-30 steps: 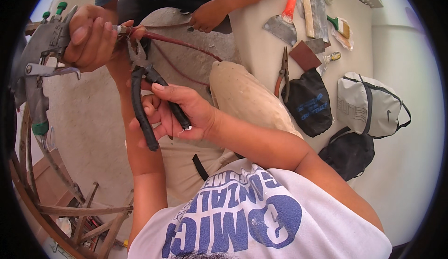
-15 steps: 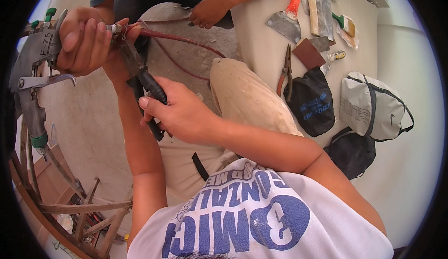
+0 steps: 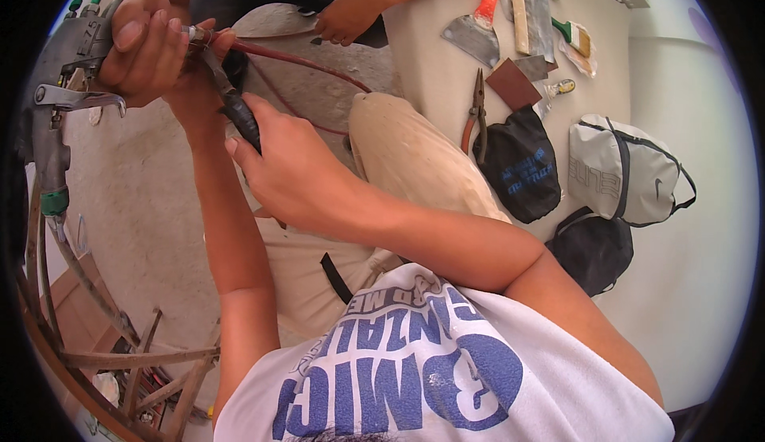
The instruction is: The person uses pliers to cut and remove a hose from a spray gun, then places the pliers on a nearby surface. They then pack a black bag and pick up the spray gun, walking toward a wooden door before pouring liquid from a can into the spray gun's container.
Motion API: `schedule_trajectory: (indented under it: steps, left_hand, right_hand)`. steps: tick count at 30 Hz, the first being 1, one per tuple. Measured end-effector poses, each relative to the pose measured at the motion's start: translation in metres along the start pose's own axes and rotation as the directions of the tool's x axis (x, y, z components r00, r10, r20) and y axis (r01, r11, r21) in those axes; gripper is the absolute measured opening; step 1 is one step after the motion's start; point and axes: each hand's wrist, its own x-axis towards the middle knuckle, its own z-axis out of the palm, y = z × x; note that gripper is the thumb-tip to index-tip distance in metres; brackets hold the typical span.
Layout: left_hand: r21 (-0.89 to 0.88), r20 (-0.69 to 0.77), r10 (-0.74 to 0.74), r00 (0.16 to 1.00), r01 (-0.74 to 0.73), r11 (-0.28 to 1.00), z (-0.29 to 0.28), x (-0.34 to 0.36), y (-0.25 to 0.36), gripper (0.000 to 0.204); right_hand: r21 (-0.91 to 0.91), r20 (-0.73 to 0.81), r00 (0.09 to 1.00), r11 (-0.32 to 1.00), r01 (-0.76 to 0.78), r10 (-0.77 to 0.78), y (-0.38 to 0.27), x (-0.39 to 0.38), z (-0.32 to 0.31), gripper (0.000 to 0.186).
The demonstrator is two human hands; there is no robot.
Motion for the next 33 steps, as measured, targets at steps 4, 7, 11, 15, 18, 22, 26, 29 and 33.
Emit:
schedule_trajectory:
  steps: [4,7,11,15,18,22,26,29,33]
  left_hand:
    - [0.037,0.003,0.03,1.0,-0.03,0.999,0.001,-0.002,0.002,0.034]
    - [0.05,0.022,0.036,0.999,-0.037,0.998,0.001,0.0,0.003,0.022]
    - [0.159,0.021,0.023,1.0,-0.026,0.987,0.003,-0.002,0.005,0.019]
    - [0.039,-0.035,0.015,0.999,-0.013,0.999,0.007,-0.001,0.003,0.019]
    - [0.134,0.038,-0.025,0.999,0.02,0.991,0.003,-0.001,0.004,0.026]
    - [-0.186,0.236,-0.17,0.957,0.217,0.958,-0.021,-0.004,0.001,0.041]
    - [-0.334,0.443,-0.192,0.876,0.36,0.871,-0.021,-0.003,0.02,0.067]
    - [-0.175,0.343,-0.269,0.9,0.343,0.923,-0.002,-0.012,0.022,0.085]
    - [-0.044,0.265,-0.291,0.919,0.313,0.949,-0.007,-0.028,0.008,0.095]
  right_hand:
    - [0.023,-0.048,0.998,0.999,0.041,-0.04,0.003,0.001,0.007,0.041]
    - [-0.036,-0.118,0.983,0.99,0.136,-0.14,0.009,0.005,0.01,0.04]
    - [-0.064,-0.123,0.984,0.99,0.124,-0.131,0.012,0.004,0.007,0.038]
    - [-0.085,-0.152,0.97,0.98,0.178,-0.189,0.02,0.005,0.01,0.037]
    - [-0.133,-0.157,0.967,0.974,0.181,-0.201,0.02,0.005,0.009,0.038]
    - [-0.092,-0.103,0.99,0.992,0.09,-0.099,0.009,0.0,-0.001,0.04]
    - [-0.151,-0.182,0.969,0.979,0.139,-0.166,0.022,0.004,0.004,0.039]
    - [-0.17,-0.19,0.964,0.973,0.155,-0.187,0.028,0.008,0.001,0.042]
    - [-0.201,-0.167,0.967,0.967,0.156,-0.191,0.033,0.01,0.0,0.048]
